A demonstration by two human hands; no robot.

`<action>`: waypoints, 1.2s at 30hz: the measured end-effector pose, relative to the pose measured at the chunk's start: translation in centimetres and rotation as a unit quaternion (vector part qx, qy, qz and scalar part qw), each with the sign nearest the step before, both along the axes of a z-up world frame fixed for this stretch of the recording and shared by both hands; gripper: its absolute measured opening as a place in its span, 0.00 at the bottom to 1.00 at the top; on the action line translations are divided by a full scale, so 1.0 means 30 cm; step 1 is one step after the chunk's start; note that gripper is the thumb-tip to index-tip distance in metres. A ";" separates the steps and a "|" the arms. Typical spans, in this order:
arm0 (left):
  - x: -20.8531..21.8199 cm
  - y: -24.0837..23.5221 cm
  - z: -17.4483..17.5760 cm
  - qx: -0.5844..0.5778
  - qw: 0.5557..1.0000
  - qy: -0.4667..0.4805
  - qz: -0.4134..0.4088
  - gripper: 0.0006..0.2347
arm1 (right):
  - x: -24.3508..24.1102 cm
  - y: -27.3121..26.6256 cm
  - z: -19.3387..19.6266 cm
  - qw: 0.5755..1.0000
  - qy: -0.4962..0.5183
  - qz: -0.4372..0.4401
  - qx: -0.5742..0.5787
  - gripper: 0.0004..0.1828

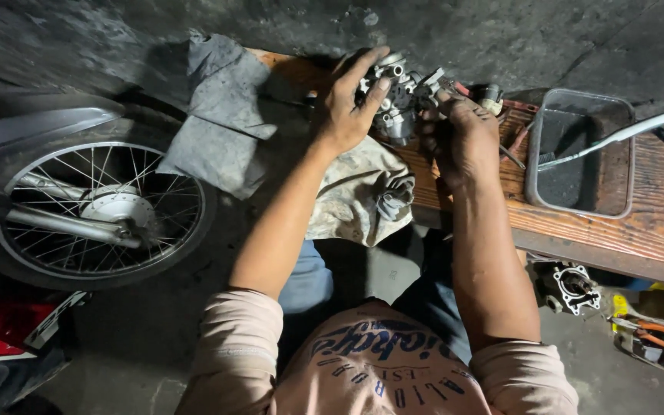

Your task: The person sits on the floor and works on a motorcycle carburetor placed on a low wooden table. They handle small metal parts and gaskets, then use a screwdriver to tighten screws on the carburetor body.

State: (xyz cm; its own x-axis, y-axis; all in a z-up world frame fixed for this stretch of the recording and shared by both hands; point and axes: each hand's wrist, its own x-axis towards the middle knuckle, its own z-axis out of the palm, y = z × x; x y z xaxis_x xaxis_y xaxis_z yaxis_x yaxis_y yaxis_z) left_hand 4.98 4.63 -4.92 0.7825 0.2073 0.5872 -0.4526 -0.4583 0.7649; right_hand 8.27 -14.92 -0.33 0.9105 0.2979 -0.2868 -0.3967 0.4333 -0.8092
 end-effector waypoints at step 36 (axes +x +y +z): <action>-0.042 -0.033 0.053 0.034 0.996 -0.034 0.073 0.16 | -0.085 0.102 -0.059 0.821 -0.479 -0.195 -0.243 0.11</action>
State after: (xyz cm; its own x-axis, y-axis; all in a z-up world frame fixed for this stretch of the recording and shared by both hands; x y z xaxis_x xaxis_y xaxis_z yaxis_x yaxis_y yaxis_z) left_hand 3.72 3.65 -3.32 0.7047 0.2737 0.6546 -0.4277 -0.5722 0.6997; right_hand 5.72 -11.86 -2.11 0.7867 -0.0084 0.6173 0.6143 -0.0897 -0.7840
